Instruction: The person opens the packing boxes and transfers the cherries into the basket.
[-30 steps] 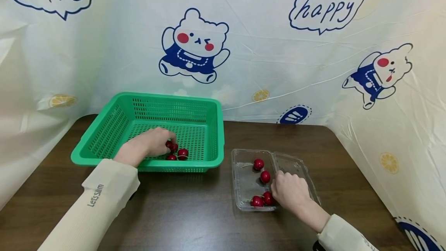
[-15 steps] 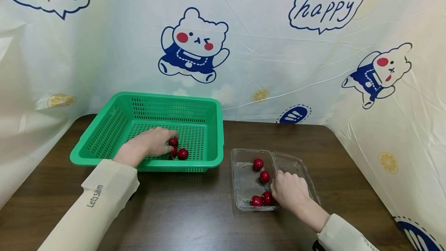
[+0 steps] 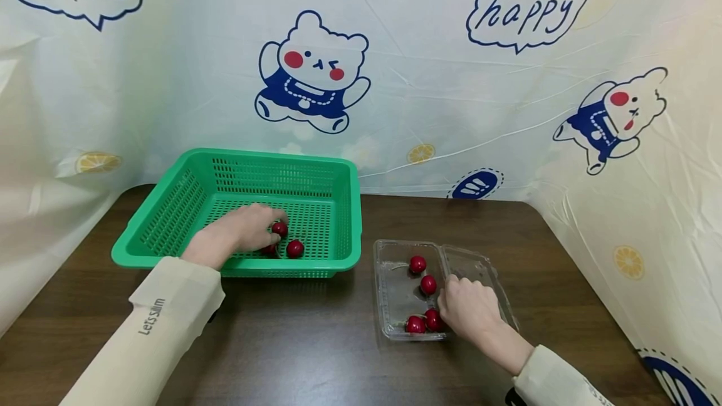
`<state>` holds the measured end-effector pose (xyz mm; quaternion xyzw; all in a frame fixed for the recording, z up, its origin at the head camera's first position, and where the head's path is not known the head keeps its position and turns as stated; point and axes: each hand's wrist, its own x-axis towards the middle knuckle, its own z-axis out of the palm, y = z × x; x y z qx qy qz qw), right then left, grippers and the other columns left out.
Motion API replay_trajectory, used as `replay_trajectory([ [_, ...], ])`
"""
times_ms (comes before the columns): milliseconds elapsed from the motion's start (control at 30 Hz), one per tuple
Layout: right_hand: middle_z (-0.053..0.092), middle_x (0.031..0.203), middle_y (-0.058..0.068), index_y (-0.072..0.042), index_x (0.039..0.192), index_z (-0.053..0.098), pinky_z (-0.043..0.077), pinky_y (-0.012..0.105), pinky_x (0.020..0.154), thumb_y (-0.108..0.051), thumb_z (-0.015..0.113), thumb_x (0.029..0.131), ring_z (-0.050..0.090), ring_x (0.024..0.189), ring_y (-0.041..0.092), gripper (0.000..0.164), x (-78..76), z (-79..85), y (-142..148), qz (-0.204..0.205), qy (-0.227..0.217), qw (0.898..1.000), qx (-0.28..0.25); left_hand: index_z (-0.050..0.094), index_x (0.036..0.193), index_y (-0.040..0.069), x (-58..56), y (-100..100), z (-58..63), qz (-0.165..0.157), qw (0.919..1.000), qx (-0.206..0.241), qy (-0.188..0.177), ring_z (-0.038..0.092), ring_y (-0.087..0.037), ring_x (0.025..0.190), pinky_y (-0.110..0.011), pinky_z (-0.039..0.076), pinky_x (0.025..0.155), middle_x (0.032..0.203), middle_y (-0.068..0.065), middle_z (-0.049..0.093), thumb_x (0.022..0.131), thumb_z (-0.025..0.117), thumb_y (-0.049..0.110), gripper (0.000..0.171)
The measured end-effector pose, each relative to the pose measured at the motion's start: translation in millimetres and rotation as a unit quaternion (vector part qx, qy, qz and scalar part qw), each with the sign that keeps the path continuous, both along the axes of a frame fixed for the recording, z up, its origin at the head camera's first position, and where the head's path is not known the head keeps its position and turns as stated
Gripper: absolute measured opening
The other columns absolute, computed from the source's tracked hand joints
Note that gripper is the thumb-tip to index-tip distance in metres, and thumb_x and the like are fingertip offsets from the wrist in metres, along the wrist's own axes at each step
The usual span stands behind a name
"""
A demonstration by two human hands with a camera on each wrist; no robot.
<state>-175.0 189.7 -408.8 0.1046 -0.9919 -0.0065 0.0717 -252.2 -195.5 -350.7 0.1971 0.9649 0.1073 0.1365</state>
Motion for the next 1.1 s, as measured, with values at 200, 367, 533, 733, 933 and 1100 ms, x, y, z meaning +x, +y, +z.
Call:
replay_trajectory([
  [200,0.056,0.051,0.012,-0.005,0.062,0.051,0.04,0.04,0.033,-0.018,0.059,0.084,0.053,0.042,0.027,0.027,0.3,1.0,-0.4,0.0,0.004,1.0,0.002,0.059,0.125,0.001,1.7,6.2,2.6,-0.001,0.9997,0.009,0.022,0.056,-0.022,0.077,-0.04,0.048,0.068,0.118,-0.022,0.064,0.093,0.058,0.013,0.034],
  [367,0.057,0.051,0.012,-0.006,0.061,0.051,0.04,0.04,0.033,-0.018,0.058,0.084,0.053,0.042,0.027,0.027,0.0,0.2,-0.2,0.001,0.004,1.0,0.002,0.061,0.123,0.002,3.8,15.7,7.1,-0.016,0.9967,0.013,0.078,0.061,-0.028,0.088,-0.048,0.053,0.076,0.123,-0.024,0.062,0.092,0.058,0.015,0.034],
  [533,0.054,0.05,0.01,-0.006,0.062,0.052,0.039,0.039,0.032,-0.018,0.059,0.085,0.05,0.041,0.023,0.027,-0.1,-0.6,0.1,0.0,-0.002,1.0,0.003,0.062,0.123,0.005,7.3,30.3,18.8,-0.036,0.9927,-0.002,0.115,0.062,-0.035,0.101,-0.056,0.05,0.087,0.123,-0.023,0.062,0.092,0.059,0.016,0.033],
  [733,0.055,0.05,0.011,-0.006,0.062,0.051,0.041,0.04,0.033,-0.017,0.058,0.085,0.053,0.042,0.026,0.026,1.3,0.0,-0.6,0.003,-0.002,1.0,0.002,0.061,0.126,0.007,10.5,51.1,28.0,-0.043,0.989,-0.009,0.141,0.057,-0.034,0.113,-0.064,0.039,0.099,0.124,-0.02,0.062,0.092,0.06,0.022,0.037],
  [933,0.056,0.051,0.012,-0.005,0.062,0.051,0.041,0.041,0.033,-0.017,0.058,0.084,0.054,0.043,0.027,0.026,1.1,0.2,-1.0,0.004,-0.001,1.0,0.001,0.061,0.127,0.011,9.4,70.2,28.0,-0.053,0.9853,0.0,0.162,0.055,-0.035,0.117,-0.063,0.036,0.104,0.128,-0.018,0.061,0.092,0.061,0.031,0.041],
  [1100,0.057,0.051,0.013,-0.005,0.062,0.051,0.042,0.041,0.033,-0.018,0.058,0.085,0.054,0.042,0.027,0.027,0.0,0.5,-0.2,0.001,-0.001,1.0,0.002,0.06,0.13,0.013,7.9,87.1,29.1,-0.061,0.986,0.008,0.155,0.054,-0.034,0.119,-0.061,0.035,0.105,0.129,-0.017,0.06,0.091,0.062,0.036,0.045],
])
